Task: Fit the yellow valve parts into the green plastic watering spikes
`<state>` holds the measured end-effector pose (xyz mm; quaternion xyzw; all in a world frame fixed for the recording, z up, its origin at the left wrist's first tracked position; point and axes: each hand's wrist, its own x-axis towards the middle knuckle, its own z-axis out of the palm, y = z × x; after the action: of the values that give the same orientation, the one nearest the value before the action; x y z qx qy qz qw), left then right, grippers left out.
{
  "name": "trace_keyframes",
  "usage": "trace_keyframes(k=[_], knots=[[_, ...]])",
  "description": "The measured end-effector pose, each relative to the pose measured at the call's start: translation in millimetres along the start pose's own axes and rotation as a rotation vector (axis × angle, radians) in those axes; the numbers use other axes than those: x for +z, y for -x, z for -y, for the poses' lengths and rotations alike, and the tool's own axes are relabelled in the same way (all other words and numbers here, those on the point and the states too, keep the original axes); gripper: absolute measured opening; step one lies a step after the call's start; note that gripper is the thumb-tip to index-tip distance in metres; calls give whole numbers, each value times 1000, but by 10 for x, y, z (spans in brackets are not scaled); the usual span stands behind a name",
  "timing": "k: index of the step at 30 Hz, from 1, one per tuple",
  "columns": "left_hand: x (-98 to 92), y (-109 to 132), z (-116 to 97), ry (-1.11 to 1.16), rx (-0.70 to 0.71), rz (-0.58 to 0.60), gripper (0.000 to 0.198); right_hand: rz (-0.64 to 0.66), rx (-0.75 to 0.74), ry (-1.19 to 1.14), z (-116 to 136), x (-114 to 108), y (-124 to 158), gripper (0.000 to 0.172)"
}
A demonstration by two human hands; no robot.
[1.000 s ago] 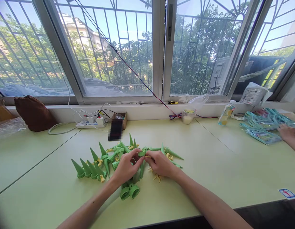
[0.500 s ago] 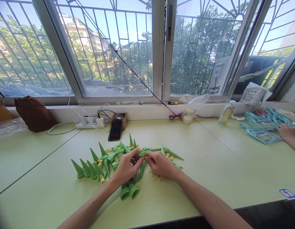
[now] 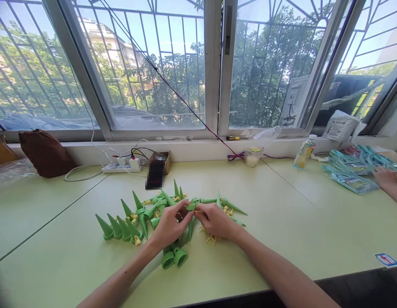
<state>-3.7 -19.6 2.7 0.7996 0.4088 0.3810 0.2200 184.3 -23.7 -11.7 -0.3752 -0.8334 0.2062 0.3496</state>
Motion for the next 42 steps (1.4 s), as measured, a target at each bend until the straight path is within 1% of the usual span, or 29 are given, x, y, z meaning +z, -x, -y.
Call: trace_keyframes(k=[15, 24, 30, 42], knots=[[6, -4, -5, 0, 11, 2, 15, 3, -6, 23, -17, 10, -11, 25], [-5, -7, -22, -45, 21, 18, 15, 8, -24, 45, -40, 14, -5, 26], [-24, 3, -53, -66, 22, 36, 14, 20, 1, 33, -24, -5, 4, 28], [-7, 7, -21, -66, 39, 25, 15, 16, -4, 32, -2, -4, 1, 28]])
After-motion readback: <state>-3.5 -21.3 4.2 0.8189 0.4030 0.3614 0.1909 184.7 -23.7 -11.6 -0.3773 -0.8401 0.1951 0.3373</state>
